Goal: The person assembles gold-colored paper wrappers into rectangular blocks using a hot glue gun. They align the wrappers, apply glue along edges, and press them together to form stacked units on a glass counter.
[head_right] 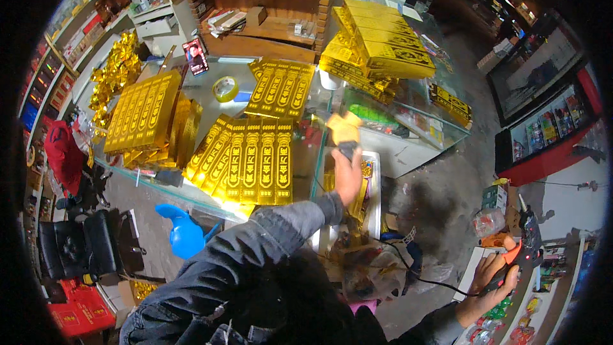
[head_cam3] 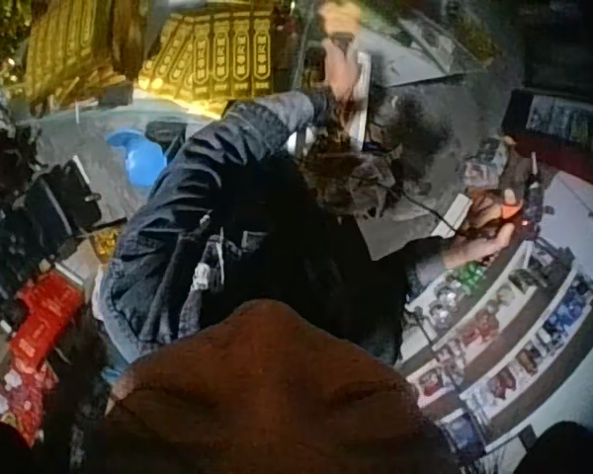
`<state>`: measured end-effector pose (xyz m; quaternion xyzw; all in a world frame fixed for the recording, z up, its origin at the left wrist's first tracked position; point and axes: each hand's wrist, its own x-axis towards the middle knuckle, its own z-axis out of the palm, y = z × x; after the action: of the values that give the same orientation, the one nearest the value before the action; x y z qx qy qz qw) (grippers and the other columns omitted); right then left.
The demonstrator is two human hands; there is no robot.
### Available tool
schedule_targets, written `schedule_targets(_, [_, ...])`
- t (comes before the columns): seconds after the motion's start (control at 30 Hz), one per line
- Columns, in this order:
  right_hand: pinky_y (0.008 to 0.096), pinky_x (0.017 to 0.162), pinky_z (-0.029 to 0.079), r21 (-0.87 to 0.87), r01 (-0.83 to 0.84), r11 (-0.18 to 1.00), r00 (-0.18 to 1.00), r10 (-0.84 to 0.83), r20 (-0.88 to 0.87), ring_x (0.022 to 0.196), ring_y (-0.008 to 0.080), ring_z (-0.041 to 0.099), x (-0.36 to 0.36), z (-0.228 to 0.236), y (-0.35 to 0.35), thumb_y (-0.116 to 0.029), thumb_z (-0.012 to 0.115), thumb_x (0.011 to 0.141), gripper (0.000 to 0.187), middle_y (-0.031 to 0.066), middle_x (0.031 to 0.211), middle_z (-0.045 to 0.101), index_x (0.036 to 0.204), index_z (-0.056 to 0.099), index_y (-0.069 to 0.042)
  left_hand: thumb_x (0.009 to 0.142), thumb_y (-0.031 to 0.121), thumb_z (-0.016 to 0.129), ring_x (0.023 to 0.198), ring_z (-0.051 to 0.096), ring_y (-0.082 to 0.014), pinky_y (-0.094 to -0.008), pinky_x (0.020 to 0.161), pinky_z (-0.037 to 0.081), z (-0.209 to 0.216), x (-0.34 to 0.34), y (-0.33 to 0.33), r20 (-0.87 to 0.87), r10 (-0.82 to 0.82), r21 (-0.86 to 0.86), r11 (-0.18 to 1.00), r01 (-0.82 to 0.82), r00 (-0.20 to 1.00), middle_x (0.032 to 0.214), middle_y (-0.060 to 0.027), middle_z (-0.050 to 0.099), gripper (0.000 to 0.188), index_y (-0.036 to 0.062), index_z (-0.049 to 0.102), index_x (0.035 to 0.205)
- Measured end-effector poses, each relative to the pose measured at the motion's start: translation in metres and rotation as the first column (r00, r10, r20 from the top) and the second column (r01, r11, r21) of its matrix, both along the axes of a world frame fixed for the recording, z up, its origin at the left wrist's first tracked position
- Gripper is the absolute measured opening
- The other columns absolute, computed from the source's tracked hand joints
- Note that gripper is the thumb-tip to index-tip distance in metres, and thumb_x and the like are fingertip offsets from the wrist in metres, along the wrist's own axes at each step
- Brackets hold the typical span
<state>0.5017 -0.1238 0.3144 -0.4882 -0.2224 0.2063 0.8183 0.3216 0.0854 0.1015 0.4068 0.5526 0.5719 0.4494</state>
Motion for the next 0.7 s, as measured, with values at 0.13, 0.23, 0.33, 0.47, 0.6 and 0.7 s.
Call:
schedule_targets(0.13, [0.0230, 0.051, 0.028, -0.039, 0.011, 0.999, 0.999, -0.012, -0.034, 0.055, 0.0073, 0.036, 0.002, -0.008, -0.005, -0.040, 0.052, 0.093, 0.046, -0.0028, 0.070, 0.042, 0.120, 0.055, -0.003, 0.094, 0.025, 0.060, 0.097, 0.057, -0.0412, -0.0440, 0.084, 0.043, -0.013, 0.031, 0.047, 0.107, 0.329, -0.253, 0.922, -0.295, 0.938, 0.103, -0.0304, 0.054, 0.047, -0.0102, 0.034, 0.111])
schedule_targets(0.23, [0.0227, 0.048, 0.028, -0.223, 0.290, 0.931, 0.933, -0.327, -0.151, 0.056, 0.0059, 0.039, 0.001, -0.011, -0.002, -0.041, 0.052, 0.093, 0.057, -0.0028, 0.070, 0.046, 0.133, 0.046, -0.002, 0.091, 0.027, 0.064, 0.100, 0.058, -0.0382, -0.0424, 0.088, 0.044, -0.027, 0.037, 0.066, 0.171, 0.437, -0.474, 0.822, -0.316, 0.883, 0.108, -0.0298, 0.055, 0.052, -0.0120, 0.037, 0.112])
schedule_targets(0.33, [0.0195, 0.045, 0.024, -0.098, -0.219, 0.971, 0.970, 0.227, 0.083, 0.050, 0.0045, 0.033, -0.004, -0.014, 0.005, -0.037, 0.048, 0.097, 0.044, -0.0052, 0.062, 0.040, 0.120, 0.054, -0.001, 0.090, 0.033, 0.065, 0.093, 0.061, -0.0394, -0.0451, 0.082, 0.048, -0.049, 0.025, 0.093, 0.067, 0.556, -0.592, 0.690, -0.415, 0.828, 0.105, -0.0295, 0.058, 0.057, -0.0106, 0.036, 0.114])
schedule_targets(0.47, [0.0236, 0.039, 0.021, -0.175, -0.122, 0.977, 0.983, 0.143, 0.115, 0.038, 0.0068, 0.029, -0.009, -0.030, 0.029, -0.041, 0.041, 0.099, 0.051, -0.0019, 0.048, 0.038, 0.120, 0.049, 0.005, 0.088, 0.033, 0.066, 0.095, 0.063, -0.0425, -0.0436, 0.081, 0.052, -0.084, -0.007, 0.145, 0.231, 0.550, -0.658, 0.696, -0.287, 0.803, 0.108, -0.0310, 0.058, 0.064, -0.0120, 0.036, 0.121])
schedule_targets(0.6, [0.0241, 0.037, 0.023, -0.184, -0.301, 0.936, 0.936, 0.327, 0.132, 0.036, 0.0079, 0.031, -0.007, -0.044, 0.055, -0.045, 0.042, 0.098, 0.055, -0.0001, 0.047, 0.041, 0.118, 0.047, 0.006, 0.091, 0.028, 0.058, 0.084, 0.056, -0.0306, -0.0388, 0.073, 0.048, -0.112, -0.037, 0.165, 0.567, 0.397, -0.581, 0.814, 0.009, 0.721, 0.099, -0.0164, 0.059, 0.035, 0.0000, 0.049, 0.110])
schedule_targets(0.7, [0.0232, 0.037, 0.025, -0.194, -0.458, 0.868, 0.863, 0.486, 0.136, 0.038, 0.0079, 0.035, -0.009, -0.052, 0.077, -0.045, 0.046, 0.095, 0.057, 0.0012, 0.050, 0.045, 0.118, 0.048, 0.007, 0.093, 0.025, 0.049, 0.075, 0.053, -0.0249, -0.0367, 0.066, 0.045, -0.115, -0.062, 0.170, 0.793, 0.204, -0.417, 0.868, 0.267, 0.574, 0.090, -0.0088, 0.057, 0.019, 0.0078, 0.055, 0.099])
